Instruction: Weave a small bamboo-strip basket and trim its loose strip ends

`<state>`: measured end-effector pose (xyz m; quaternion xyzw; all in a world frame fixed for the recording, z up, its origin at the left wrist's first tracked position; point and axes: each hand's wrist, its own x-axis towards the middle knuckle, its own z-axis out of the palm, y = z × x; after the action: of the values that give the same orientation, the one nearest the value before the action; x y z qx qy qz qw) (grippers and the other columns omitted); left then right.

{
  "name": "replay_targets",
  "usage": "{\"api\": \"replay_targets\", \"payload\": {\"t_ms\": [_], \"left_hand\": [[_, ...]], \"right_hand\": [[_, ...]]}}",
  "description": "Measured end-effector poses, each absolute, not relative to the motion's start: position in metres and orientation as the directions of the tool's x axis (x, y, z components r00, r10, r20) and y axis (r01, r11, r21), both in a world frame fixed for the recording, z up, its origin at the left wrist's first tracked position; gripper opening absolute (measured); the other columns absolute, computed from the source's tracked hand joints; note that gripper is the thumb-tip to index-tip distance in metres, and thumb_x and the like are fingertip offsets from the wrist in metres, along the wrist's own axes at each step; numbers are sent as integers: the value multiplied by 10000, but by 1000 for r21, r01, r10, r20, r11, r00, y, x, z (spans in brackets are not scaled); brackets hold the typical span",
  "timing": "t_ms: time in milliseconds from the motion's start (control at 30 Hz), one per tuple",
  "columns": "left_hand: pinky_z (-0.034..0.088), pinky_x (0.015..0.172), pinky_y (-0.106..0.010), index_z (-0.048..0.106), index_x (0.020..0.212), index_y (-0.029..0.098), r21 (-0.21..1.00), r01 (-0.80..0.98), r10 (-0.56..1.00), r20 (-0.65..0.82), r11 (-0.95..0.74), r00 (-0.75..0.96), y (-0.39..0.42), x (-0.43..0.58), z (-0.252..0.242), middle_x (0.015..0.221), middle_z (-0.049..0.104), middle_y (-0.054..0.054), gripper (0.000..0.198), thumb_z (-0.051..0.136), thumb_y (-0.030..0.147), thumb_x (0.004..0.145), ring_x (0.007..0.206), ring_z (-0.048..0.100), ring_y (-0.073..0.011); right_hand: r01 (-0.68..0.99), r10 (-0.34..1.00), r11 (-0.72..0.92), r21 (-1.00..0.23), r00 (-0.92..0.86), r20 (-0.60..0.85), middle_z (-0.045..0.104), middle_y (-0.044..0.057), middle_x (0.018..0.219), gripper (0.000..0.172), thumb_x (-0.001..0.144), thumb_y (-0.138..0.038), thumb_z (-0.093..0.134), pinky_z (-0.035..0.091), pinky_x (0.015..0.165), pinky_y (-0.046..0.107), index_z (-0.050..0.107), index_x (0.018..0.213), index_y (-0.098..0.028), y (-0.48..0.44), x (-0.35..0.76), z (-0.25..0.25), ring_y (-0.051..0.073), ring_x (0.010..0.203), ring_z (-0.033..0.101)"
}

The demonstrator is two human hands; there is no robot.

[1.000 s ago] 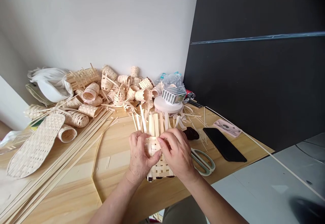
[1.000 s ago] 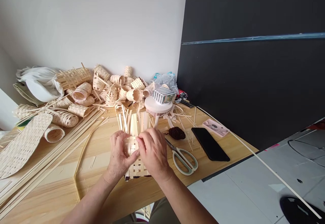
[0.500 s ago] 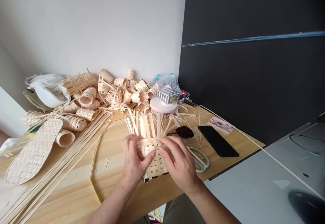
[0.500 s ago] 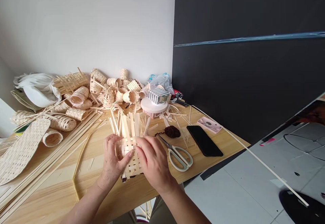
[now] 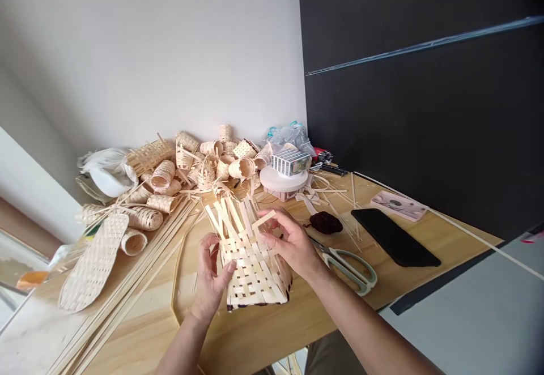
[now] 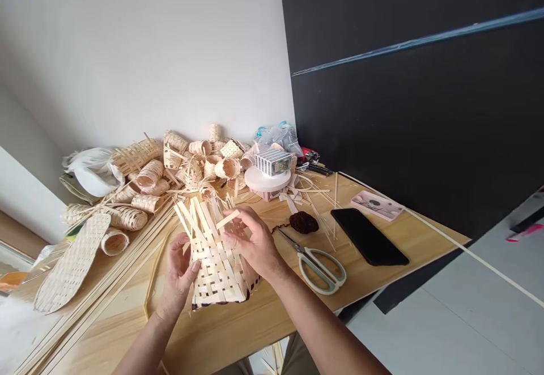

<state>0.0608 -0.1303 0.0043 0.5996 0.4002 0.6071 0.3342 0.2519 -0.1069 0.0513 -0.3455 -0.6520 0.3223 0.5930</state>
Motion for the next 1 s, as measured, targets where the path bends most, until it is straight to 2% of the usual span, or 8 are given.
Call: {"api": "replay_targets", "payload": {"t_ms": [67, 167, 300, 367, 500, 700, 800, 1000], "left_hand": [[393, 979, -432, 436, 1131, 235, 884, 52, 885, 465, -465, 17, -129, 56, 3, 1230, 438, -98, 428, 610, 383, 769, 1183, 449, -271], [341, 1030, -449, 423, 1189, 228, 882, 75, 885, 460, -465, 74, -128, 52, 3, 1280, 439, -109, 427, 570, 355, 808, 1246, 400, -273], [299, 1063, -469, 405, 1216, 237, 825, 287, 844, 529, -487, -85, -136, 60, 12, 1292, 433, -97, 453, 573, 330, 807, 1266, 370, -251], [337, 1035, -477, 412, 1212, 251, 721, 456, 771, 628, -522, -110, -142, 68, 20, 1262, 434, -98, 445, 582, 298, 804, 1237, 394, -249], [459, 900, -440, 473, 1164, 253, 511, 641, 703, 709, -572, 62, -148, 82, 36, 1148, 424, -111, 414, 617, 326, 783, 1091, 480, -254], [498, 799, -396, 510, 1112, 223, 487, 688, 714, 697, -537, 64, -144, 87, 41, 1047, 446, -100, 429, 640, 403, 746, 974, 515, -241], [504, 779, -395, 520, 1086, 220, 482, 701, 714, 698, -525, 54, -147, 88, 41, 1029, 458, -99, 399, 638, 393, 746, 947, 530, -239], [465, 876, -436, 438, 1245, 231, 353, 760, 645, 756, -545, 111, -154, 87, 37, 1215, 431, -138, 480, 575, 353, 801, 1128, 468, -283]], "right_hand": [[-13, 841, 539, -842, -58, 539, 589, 16, 886, 171, 776, -352, 612, 452, 756, 283, 632, 890, -225, -109, 242, 60, 164, 818, 557], [-79, 884, 468, -880, 11, 468, 548, -14, 709, 191, 764, -378, 611, 433, 643, 248, 595, 707, -197, -114, 232, 69, 136, 668, 517], [-16, 900, 425, -905, 118, 420, 476, -31, 618, 207, 766, -325, 599, 387, 598, 238, 529, 626, -189, -121, 225, 72, 124, 611, 453], [5, 886, 447, -895, 137, 443, 459, -33, 627, 191, 770, -297, 589, 377, 602, 240, 519, 628, -192, -123, 223, 72, 123, 616, 443], [-3, 867, 484, -875, 139, 479, 445, -29, 679, 186, 773, -276, 585, 371, 614, 241, 504, 627, -194, -125, 219, 68, 123, 647, 444], [-74, 879, 467, -881, 155, 452, 441, -18, 780, 188, 779, -285, 589, 377, 607, 233, 506, 638, -192, -123, 219, 53, 115, 673, 444], [-131, 886, 462, -877, 121, 448, 452, -13, 841, 124, 787, -277, 585, 401, 621, 231, 533, 703, -201, -123, 220, 49, 114, 697, 465], [-59, 877, 475, -878, 115, 467, 451, -5, 829, 139, 790, -238, 559, 412, 583, 220, 499, 671, -197, -131, 219, 55, 116, 686, 468]]}}
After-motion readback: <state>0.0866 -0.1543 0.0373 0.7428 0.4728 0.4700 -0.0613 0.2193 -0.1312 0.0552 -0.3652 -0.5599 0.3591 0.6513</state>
